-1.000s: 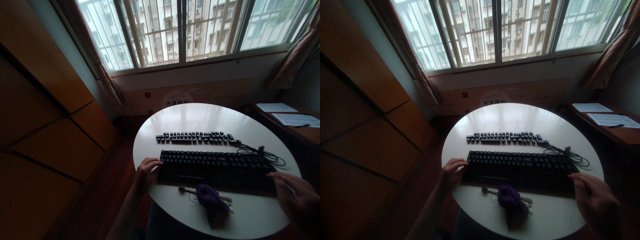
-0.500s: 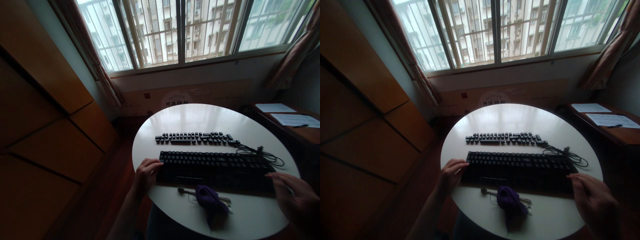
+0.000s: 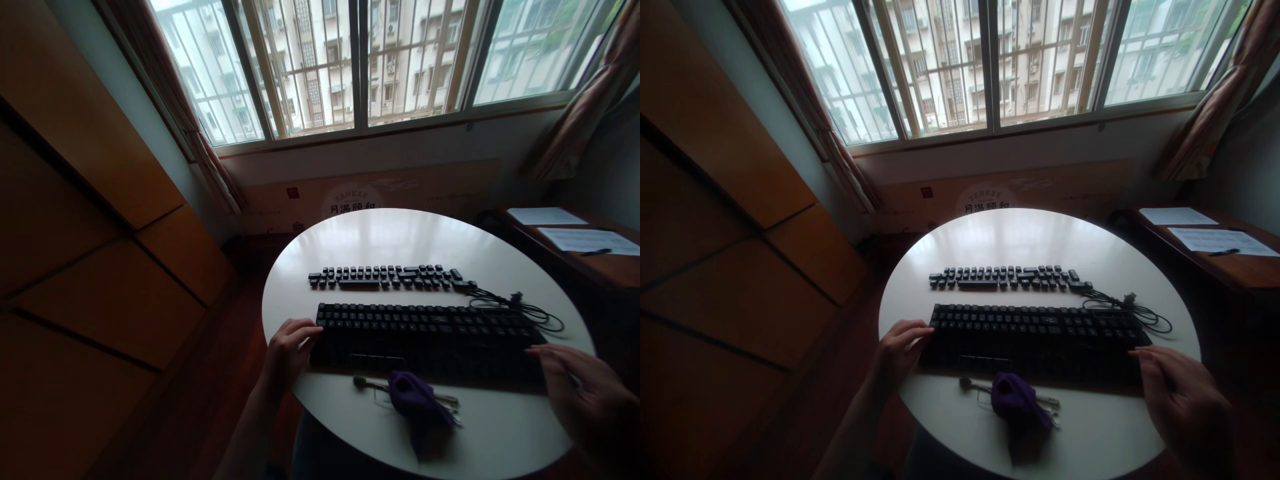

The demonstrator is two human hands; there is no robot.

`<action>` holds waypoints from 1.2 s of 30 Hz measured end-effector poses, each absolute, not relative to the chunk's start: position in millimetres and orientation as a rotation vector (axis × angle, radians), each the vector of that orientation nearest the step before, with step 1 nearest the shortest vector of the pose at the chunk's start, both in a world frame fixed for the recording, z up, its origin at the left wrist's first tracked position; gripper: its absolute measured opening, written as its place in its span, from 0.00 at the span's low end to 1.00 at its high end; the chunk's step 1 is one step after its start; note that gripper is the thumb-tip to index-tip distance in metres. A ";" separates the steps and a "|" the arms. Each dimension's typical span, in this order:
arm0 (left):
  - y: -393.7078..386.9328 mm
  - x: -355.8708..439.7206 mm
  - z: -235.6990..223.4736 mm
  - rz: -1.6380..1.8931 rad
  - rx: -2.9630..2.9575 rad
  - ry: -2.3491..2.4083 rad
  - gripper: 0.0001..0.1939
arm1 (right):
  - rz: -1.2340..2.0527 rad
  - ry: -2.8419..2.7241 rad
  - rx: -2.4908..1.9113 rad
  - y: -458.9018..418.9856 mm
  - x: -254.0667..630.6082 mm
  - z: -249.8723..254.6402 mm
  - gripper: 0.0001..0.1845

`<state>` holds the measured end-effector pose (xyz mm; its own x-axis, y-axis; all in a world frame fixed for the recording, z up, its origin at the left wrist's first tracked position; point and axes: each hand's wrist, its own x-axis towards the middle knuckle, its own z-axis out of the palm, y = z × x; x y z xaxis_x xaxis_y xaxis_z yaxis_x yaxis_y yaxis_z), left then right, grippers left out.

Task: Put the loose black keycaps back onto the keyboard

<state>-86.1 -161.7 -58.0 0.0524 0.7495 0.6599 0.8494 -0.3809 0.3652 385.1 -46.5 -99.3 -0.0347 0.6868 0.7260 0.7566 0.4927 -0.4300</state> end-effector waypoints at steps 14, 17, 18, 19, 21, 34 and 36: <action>-163.7 -90.6 -64.8 -1.336 -2.169 -1.841 0.09 | -0.080 -1.765 -1.212 -48.0 384.6 -97.3 0.12; -163.6 -91.5 -64.7 -1.365 -2.127 -1.986 0.09 | -0.094 -1.776 -1.211 -48.8 383.5 -95.9 0.13; -163.5 -91.9 -64.5 -1.370 -2.112 -2.040 0.09 | -0.098 -1.781 -1.211 -49.1 382.9 -95.3 0.13; -163.3 -92.4 -64.3 -1.375 -2.100 -2.087 0.10 | -0.100 -1.786 -1.213 -49.3 382.5 -94.8 0.13; -163.0 -93.4 -64.2 -1.406 -2.093 -2.151 0.11 | -0.104 -1.788 -1.214 -49.5 381.9 -93.9 0.14; -161.3 -95.7 -63.1 -1.504 -2.156 -2.171 0.08 | -0.097 -1.760 -1.228 -49.1 382.5 -95.5 0.13; -161.3 -95.6 -63.5 -1.487 -2.161 -2.133 0.08 | -0.090 -1.753 -1.237 -48.6 383.1 -96.8 0.13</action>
<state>-95.6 -161.3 -63.5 -0.1660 0.8993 0.4045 0.6908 -0.1867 0.6985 383.1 -48.6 -96.8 -0.0325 0.6912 0.7220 0.7617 0.4848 -0.4299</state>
